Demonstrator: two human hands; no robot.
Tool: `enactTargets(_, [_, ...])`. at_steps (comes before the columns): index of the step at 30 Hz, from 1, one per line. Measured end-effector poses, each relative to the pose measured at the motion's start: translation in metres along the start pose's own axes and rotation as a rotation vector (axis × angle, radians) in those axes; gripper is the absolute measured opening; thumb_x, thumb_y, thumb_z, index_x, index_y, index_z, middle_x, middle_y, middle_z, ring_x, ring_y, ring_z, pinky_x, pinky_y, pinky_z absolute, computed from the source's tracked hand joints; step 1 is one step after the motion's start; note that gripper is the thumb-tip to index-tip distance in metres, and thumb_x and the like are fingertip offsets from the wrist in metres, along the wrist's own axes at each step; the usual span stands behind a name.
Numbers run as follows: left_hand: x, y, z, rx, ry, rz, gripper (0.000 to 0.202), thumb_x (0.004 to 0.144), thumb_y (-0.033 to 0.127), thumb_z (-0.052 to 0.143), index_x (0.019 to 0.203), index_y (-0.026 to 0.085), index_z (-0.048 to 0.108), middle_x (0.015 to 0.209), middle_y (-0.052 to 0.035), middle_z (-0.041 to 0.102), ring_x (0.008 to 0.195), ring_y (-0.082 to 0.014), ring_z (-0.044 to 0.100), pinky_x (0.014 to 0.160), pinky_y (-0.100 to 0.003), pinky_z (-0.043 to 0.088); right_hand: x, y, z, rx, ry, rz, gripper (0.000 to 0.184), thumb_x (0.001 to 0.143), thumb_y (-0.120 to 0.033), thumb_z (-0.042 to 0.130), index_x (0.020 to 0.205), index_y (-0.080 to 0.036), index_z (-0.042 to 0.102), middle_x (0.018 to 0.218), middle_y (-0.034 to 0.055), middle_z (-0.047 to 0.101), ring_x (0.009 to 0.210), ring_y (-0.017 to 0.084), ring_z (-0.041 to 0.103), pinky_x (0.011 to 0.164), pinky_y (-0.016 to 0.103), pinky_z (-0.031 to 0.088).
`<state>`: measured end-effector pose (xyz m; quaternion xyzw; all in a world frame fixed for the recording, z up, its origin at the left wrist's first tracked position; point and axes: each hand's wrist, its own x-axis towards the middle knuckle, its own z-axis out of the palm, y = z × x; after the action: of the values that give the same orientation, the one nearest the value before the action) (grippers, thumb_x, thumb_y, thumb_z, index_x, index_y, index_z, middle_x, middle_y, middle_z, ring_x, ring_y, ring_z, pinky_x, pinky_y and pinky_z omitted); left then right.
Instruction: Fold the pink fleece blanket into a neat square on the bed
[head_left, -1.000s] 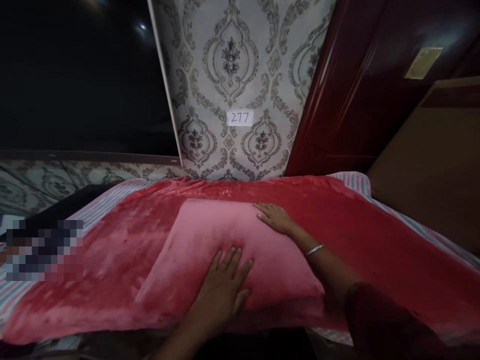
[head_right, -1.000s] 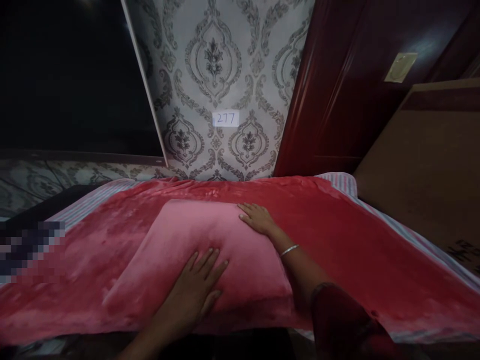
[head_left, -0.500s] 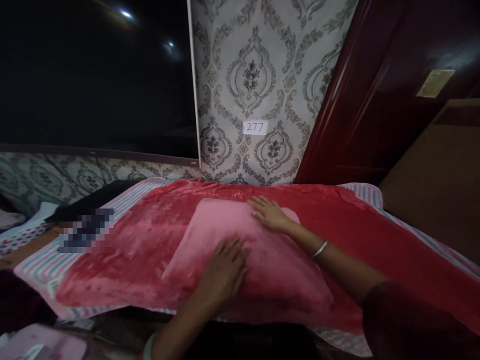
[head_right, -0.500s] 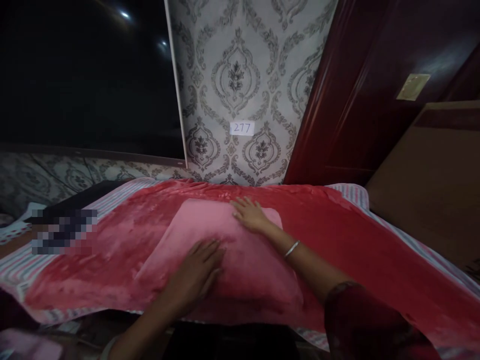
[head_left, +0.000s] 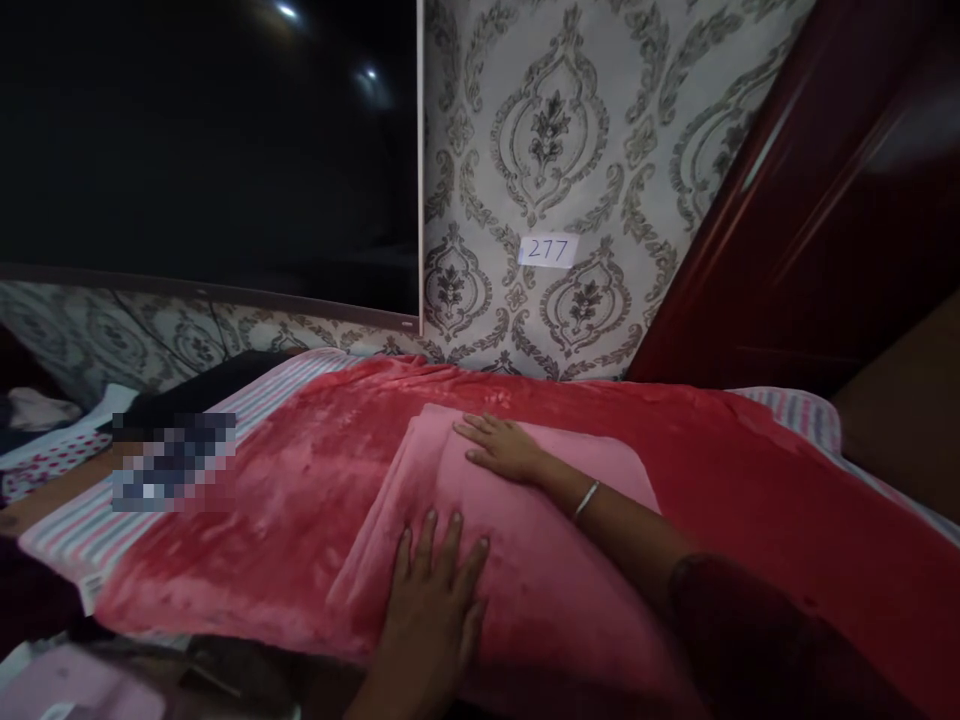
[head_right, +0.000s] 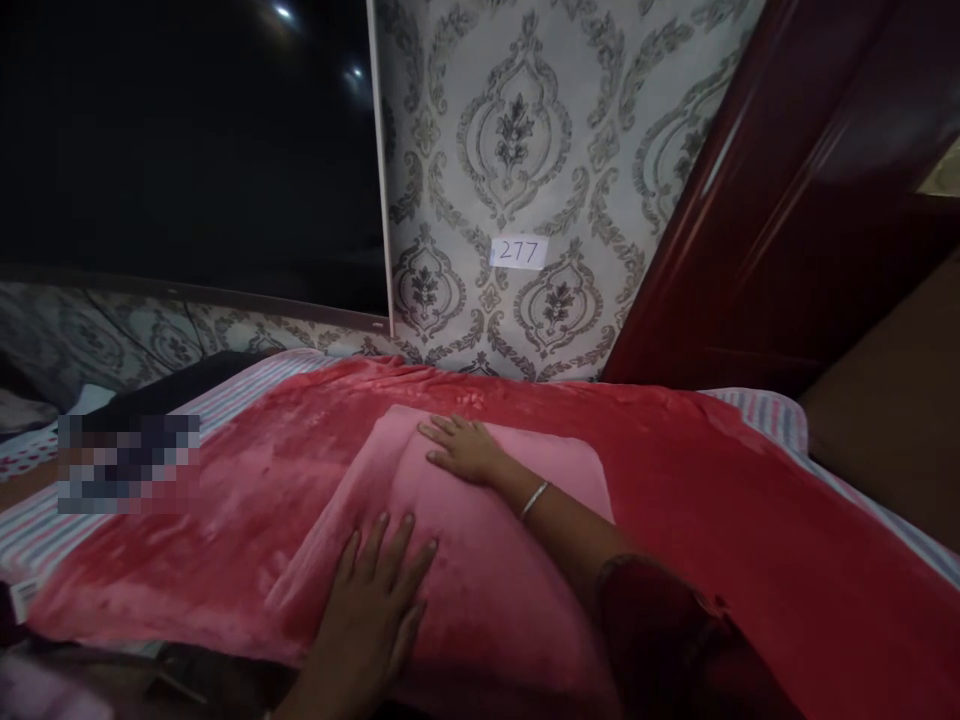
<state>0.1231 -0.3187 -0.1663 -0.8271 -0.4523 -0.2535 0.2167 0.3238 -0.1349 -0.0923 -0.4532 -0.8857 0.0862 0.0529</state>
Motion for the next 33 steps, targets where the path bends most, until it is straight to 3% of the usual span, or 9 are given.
enactTargets(8, [-0.003,-0.003,0.005,-0.008,-0.025,0.012,0.073,0.081,0.034,0.063,0.151,0.033,0.043,0.159,-0.0072,0.04,0.15,-0.0385,0.021,0.12,-0.056,0.007,0.021,0.032,0.016,0.174,0.056,0.087,0.062,0.102,-0.059,0.026,0.156,-0.029,0.035,0.16,0.0049,0.037,0.148,0.026,0.03,0.121,0.05,0.019])
enactTargets(12, [0.0,0.001,-0.001,0.006,-0.002,0.004,0.071,0.082,0.032,0.063,0.15,0.032,0.044,0.157,-0.0078,0.043,0.148,-0.0385,0.026,0.119,-0.057,0.011,0.019,0.024,0.009,0.155,0.058,0.114,0.061,0.103,-0.056,0.028,0.157,-0.028,0.033,0.16,0.0064,0.036,0.148,0.025,0.032,0.121,0.048,0.021])
enactTargets(16, [0.01,-0.004,-0.027,-0.037,0.032,0.019,0.06,0.089,0.032,0.057,0.148,0.025,0.047,0.151,-0.01,0.05,0.141,-0.0339,0.041,0.115,-0.054,0.028,0.016,-0.002,-0.008,0.022,0.049,0.227,0.059,0.103,-0.049,0.035,0.157,-0.026,0.031,0.164,0.0088,0.027,0.152,0.031,0.021,0.12,0.058,0.017])
enactTargets(18, [0.014,-0.012,-0.042,-0.069,0.073,0.037,0.053,0.093,0.029,0.052,0.145,0.02,0.049,0.144,-0.0106,0.058,0.135,-0.0286,0.049,0.115,-0.05,0.032,0.01,-0.023,-0.012,-0.041,0.091,0.133,0.056,0.103,-0.044,0.035,0.157,-0.026,0.032,0.165,0.0084,0.024,0.153,0.031,0.016,0.12,0.059,0.014])
enactTargets(21, [0.012,-0.03,-0.051,-0.088,0.156,0.041,0.044,0.094,0.02,0.045,0.137,0.018,0.056,0.131,-0.009,0.067,0.129,-0.0237,0.054,0.117,-0.047,0.03,-0.002,-0.059,-0.007,-0.062,0.066,-0.192,0.054,0.104,-0.042,0.034,0.156,-0.031,0.032,0.165,0.0044,0.024,0.154,0.028,0.013,0.121,0.056,0.014])
enactTargets(23, [0.006,-0.041,-0.043,-0.048,0.17,0.015,0.044,0.093,0.02,0.045,0.135,0.017,0.058,0.133,-0.0107,0.066,0.132,-0.0252,0.052,0.116,-0.046,0.03,-0.006,-0.077,0.001,-0.053,0.002,-0.368,0.054,0.104,-0.045,0.035,0.156,-0.034,0.032,0.165,0.0025,0.024,0.154,0.027,0.014,0.121,0.056,0.014])
enactTargets(26, [-0.006,-0.05,-0.02,0.046,0.135,-0.056,0.05,0.092,0.028,0.048,0.14,0.014,0.054,0.143,-0.016,0.057,0.137,-0.031,0.045,0.11,-0.046,0.036,0.005,-0.085,0.011,-0.055,-0.047,-0.433,0.057,0.103,-0.052,0.036,0.156,-0.032,0.033,0.165,0.0036,0.024,0.153,0.027,0.015,0.121,0.057,0.012])
enactTargets(29, [-0.014,-0.05,-0.003,0.07,0.089,-0.107,0.052,0.092,0.028,0.047,0.144,0.018,0.05,0.149,-0.015,0.052,0.141,-0.0305,0.041,0.108,-0.045,0.037,0.036,-0.069,0.014,-0.078,-0.034,-0.345,0.061,0.102,-0.057,0.035,0.156,-0.03,0.033,0.165,0.0063,0.024,0.153,0.029,0.014,0.121,0.059,0.011])
enactTargets(33, [-0.016,-0.048,-0.002,0.06,0.051,-0.107,0.05,0.092,0.026,0.047,0.141,0.018,0.052,0.149,-0.0148,0.051,0.141,-0.0304,0.041,0.109,-0.045,0.036,0.082,-0.039,0.015,-0.012,-0.038,-0.132,0.058,0.104,-0.054,0.028,0.157,-0.031,0.031,0.165,0.0052,0.025,0.152,0.028,0.018,0.121,0.057,0.015])
